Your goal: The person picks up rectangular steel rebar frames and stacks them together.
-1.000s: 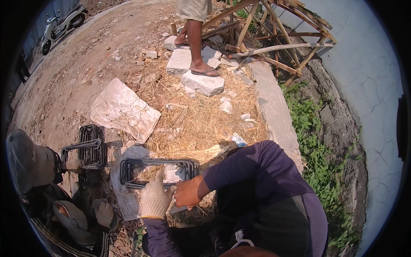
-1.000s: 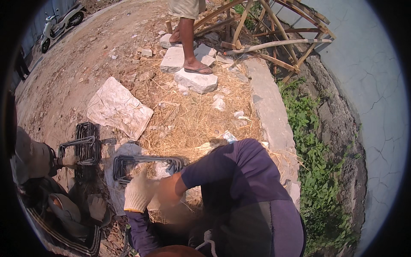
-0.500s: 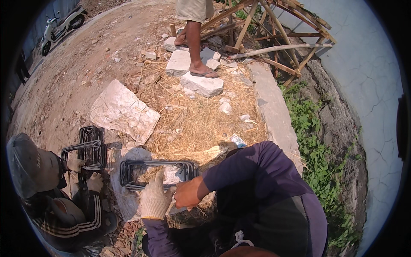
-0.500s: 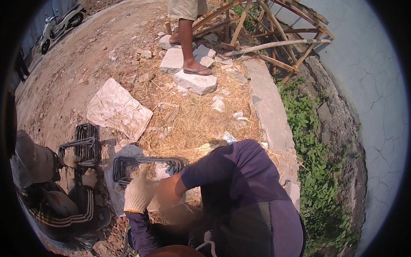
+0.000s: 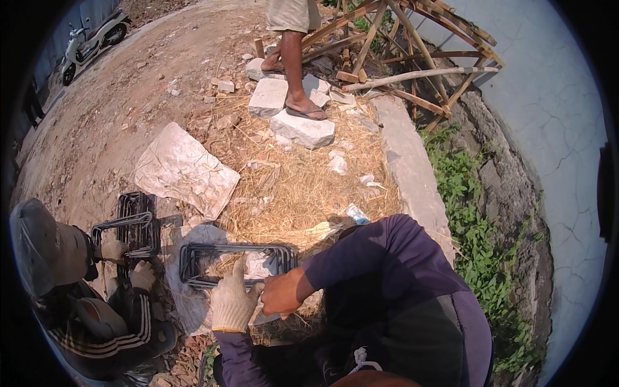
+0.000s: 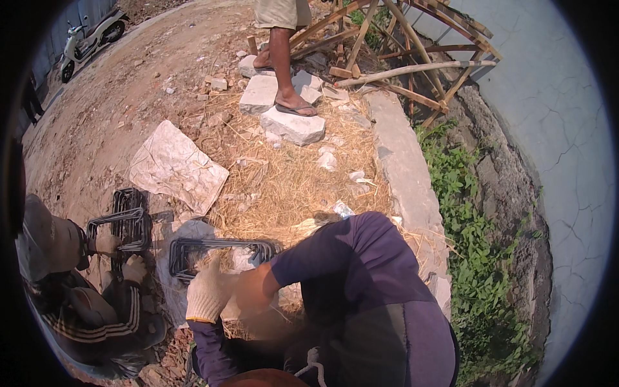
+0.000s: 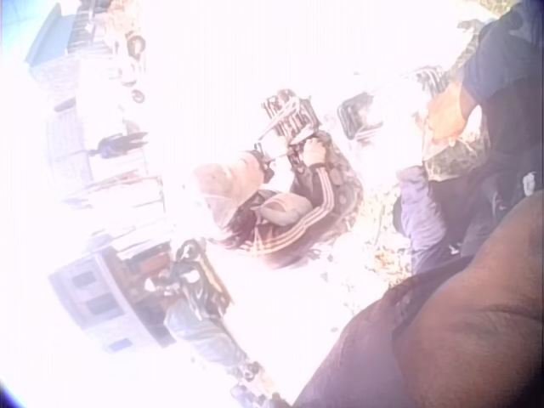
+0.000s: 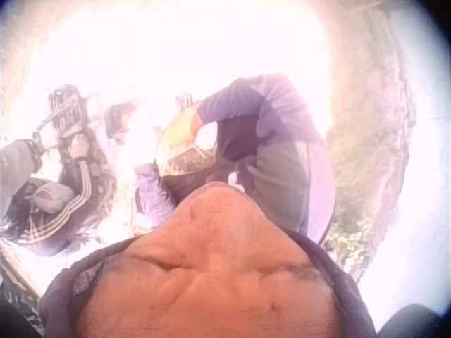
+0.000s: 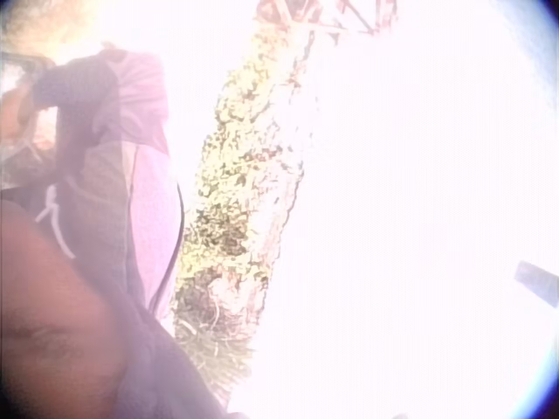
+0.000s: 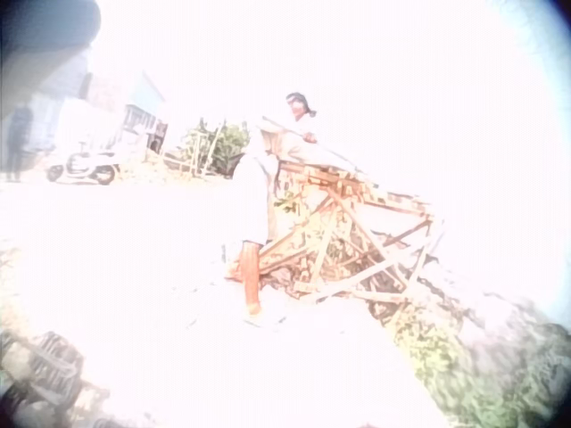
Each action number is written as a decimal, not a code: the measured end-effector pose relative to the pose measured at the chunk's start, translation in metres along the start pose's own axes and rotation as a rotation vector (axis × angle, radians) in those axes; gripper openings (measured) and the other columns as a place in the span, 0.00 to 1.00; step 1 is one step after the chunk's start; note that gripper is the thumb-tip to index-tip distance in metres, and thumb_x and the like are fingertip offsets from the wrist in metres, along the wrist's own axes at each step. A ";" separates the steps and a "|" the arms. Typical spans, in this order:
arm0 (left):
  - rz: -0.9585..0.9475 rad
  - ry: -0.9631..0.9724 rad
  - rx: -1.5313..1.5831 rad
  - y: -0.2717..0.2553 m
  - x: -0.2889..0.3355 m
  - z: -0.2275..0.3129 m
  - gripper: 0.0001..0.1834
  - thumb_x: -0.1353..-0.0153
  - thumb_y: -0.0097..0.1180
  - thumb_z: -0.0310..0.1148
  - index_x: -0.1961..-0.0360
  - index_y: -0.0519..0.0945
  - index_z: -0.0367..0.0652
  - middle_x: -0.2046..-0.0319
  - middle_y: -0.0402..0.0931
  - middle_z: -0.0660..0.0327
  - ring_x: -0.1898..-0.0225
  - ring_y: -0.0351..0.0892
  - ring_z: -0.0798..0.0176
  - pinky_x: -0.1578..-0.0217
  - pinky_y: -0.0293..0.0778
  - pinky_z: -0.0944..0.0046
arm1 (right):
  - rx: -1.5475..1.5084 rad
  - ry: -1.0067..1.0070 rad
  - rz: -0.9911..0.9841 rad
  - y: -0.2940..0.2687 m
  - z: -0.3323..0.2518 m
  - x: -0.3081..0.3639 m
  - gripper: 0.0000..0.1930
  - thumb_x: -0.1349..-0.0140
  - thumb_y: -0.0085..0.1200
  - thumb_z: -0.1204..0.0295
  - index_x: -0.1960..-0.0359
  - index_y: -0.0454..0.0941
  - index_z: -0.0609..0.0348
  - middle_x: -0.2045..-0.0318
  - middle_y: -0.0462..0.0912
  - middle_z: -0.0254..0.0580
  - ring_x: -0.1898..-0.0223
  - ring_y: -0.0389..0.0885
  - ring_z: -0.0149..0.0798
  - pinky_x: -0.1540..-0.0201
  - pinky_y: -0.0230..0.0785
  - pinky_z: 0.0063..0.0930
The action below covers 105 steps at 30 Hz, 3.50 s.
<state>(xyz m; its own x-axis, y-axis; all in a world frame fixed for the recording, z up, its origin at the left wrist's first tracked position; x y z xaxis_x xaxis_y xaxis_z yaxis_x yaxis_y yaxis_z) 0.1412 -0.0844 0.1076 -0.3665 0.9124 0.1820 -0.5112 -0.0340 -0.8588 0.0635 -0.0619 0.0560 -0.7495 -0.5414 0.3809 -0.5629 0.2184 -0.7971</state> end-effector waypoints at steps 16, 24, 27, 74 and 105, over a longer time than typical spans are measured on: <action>0.041 0.023 0.023 -0.004 0.004 0.000 0.41 0.47 0.70 0.39 0.32 0.66 0.48 0.56 0.82 0.52 0.56 0.82 0.43 0.57 0.77 0.49 | 0.022 -0.025 -0.006 0.001 -0.005 -0.004 0.18 0.42 0.63 0.57 0.62 0.83 0.60 0.68 0.86 0.49 0.59 0.85 0.55 0.52 0.74 0.52; 0.065 0.026 -0.015 -0.006 0.001 0.007 0.42 0.47 0.71 0.40 0.32 0.65 0.48 0.57 0.81 0.49 0.57 0.82 0.42 0.58 0.77 0.48 | -0.081 0.046 -0.026 -0.016 -0.002 0.013 0.17 0.42 0.63 0.57 0.62 0.82 0.60 0.67 0.86 0.49 0.57 0.85 0.55 0.52 0.72 0.52; 0.083 0.033 -0.023 -0.011 0.001 0.002 0.41 0.46 0.69 0.44 0.33 0.65 0.46 0.60 0.80 0.47 0.59 0.83 0.42 0.60 0.78 0.47 | -0.021 0.063 -0.041 -0.011 0.004 0.007 0.17 0.40 0.62 0.56 0.60 0.82 0.58 0.67 0.85 0.48 0.57 0.84 0.54 0.51 0.70 0.50; 0.057 -0.092 -0.018 0.017 0.000 -0.018 0.26 0.48 0.70 0.40 0.54 0.73 0.39 0.59 0.80 0.50 0.60 0.86 0.47 0.62 0.79 0.50 | 0.074 -0.135 0.012 -0.023 -0.018 0.014 0.21 0.35 0.57 0.56 0.45 0.78 0.54 0.61 0.85 0.44 0.54 0.84 0.51 0.48 0.72 0.45; 0.118 -0.054 -0.095 0.012 0.000 -0.013 0.29 0.49 0.70 0.46 0.53 0.74 0.38 0.62 0.78 0.53 0.60 0.84 0.51 0.63 0.77 0.51 | -1.235 -0.843 1.005 -0.260 -0.152 0.151 0.08 0.35 0.60 0.61 0.56 0.85 0.40 0.57 0.81 0.29 0.49 0.77 0.40 0.44 0.69 0.57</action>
<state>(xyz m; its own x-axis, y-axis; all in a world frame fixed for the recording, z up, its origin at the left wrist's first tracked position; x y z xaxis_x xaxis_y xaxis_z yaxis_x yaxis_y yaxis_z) 0.1455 -0.0789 0.0913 -0.4621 0.8811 0.1005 -0.3874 -0.0986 -0.9166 0.0433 -0.0772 0.3919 -0.7937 0.0282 -0.6077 -0.2552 0.8914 0.3745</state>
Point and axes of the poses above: each hand's wrist, its own x-axis away from the middle knuckle, its own y-axis out of the palm, z = x × y, the point moved 10 cm from there along -x, towards the middle knuckle
